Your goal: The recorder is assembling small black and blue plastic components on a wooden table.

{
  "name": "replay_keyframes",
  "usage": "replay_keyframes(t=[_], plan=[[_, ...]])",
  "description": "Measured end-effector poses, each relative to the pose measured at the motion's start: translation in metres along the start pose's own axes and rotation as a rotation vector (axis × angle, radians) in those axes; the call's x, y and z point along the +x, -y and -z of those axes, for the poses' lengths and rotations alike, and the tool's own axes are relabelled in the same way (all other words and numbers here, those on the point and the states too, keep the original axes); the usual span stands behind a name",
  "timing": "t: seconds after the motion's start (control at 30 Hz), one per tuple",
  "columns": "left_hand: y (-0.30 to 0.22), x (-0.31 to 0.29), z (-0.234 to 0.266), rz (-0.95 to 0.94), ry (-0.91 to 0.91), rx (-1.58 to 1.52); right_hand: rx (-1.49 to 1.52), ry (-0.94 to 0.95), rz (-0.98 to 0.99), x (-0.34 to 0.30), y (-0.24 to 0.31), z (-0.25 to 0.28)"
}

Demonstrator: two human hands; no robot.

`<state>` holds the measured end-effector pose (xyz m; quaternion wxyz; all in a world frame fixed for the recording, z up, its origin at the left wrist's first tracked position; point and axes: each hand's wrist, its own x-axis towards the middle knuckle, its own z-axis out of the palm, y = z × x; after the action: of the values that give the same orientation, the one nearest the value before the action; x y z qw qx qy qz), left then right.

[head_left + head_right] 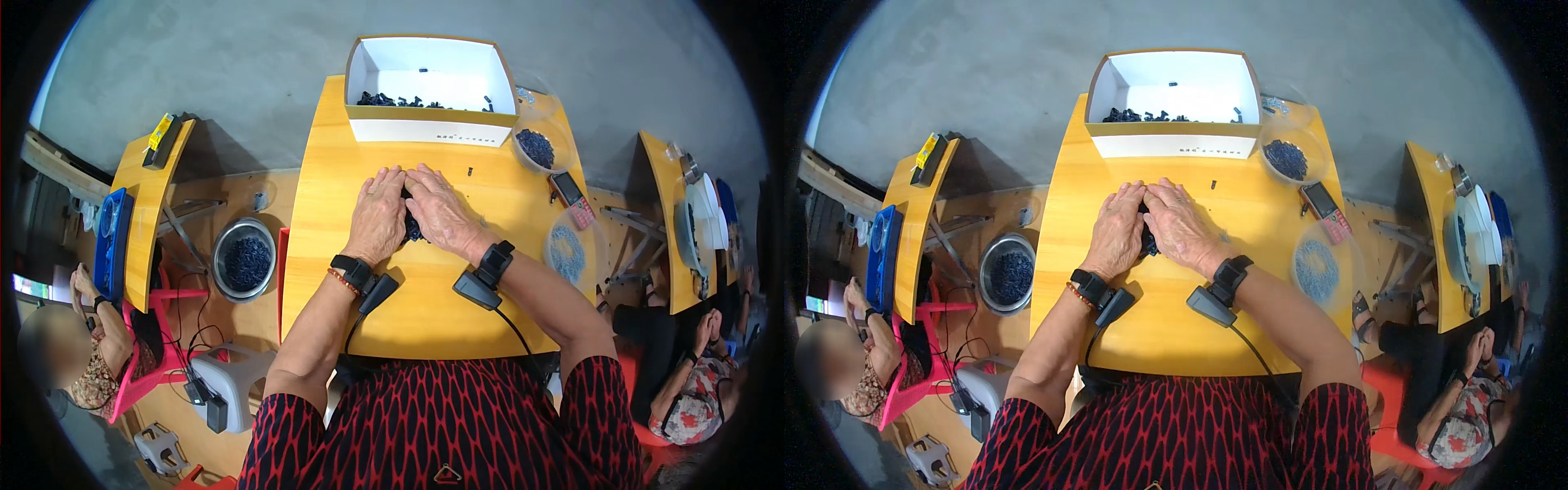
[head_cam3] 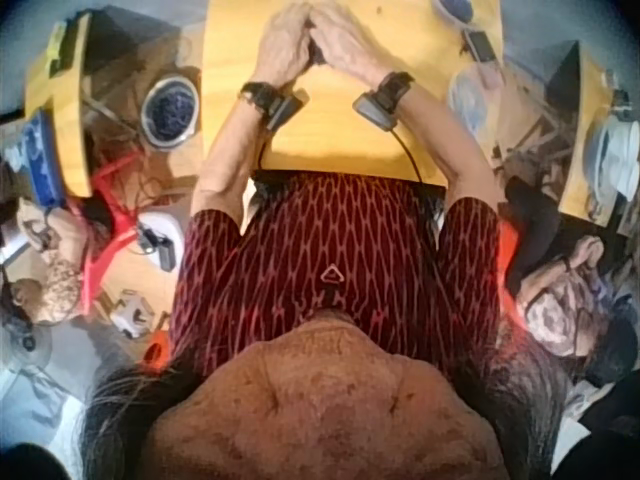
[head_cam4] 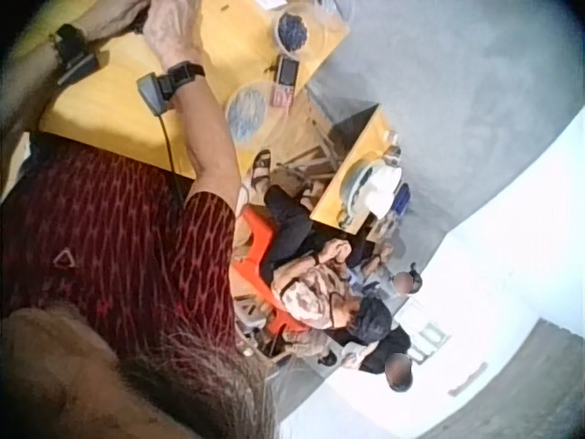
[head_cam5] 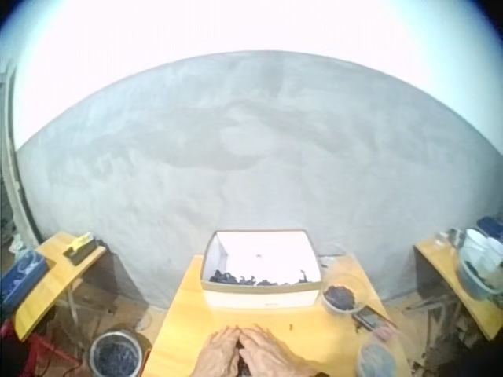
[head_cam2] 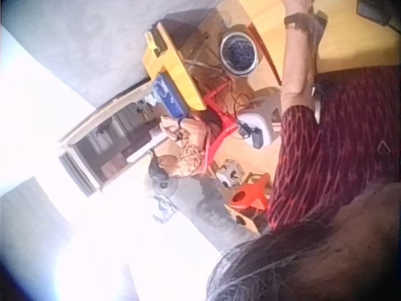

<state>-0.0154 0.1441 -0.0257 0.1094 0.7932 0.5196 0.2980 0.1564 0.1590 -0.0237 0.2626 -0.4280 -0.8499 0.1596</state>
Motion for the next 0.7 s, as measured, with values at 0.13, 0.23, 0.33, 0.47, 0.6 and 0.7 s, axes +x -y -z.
replay_keyframes(t=[0.13,0.23,0.33,0.47,0.6,0.7], plan=[[-0.013,-0.014,-0.001,0.024,-0.002,0.022,0.004,0.024,-0.005,-0.014,0.008,0.005],[-0.023,-0.023,0.0,0.028,0.008,0.04,-0.002,0.025,0.0,-0.025,0.013,0.007],[-0.031,-0.031,0.002,0.023,0.007,0.022,0.006,-0.017,0.012,-0.035,0.017,0.008],[-0.038,-0.043,0.0,0.039,0.029,-0.01,0.044,0.02,-0.006,-0.048,0.028,0.018],[-0.046,-0.053,0.003,0.039,0.056,0.009,0.112,-0.013,0.021,-0.055,0.033,0.026],[-0.049,-0.052,0.005,0.054,0.059,-0.023,0.218,0.016,-0.002,-0.05,0.033,0.044]])
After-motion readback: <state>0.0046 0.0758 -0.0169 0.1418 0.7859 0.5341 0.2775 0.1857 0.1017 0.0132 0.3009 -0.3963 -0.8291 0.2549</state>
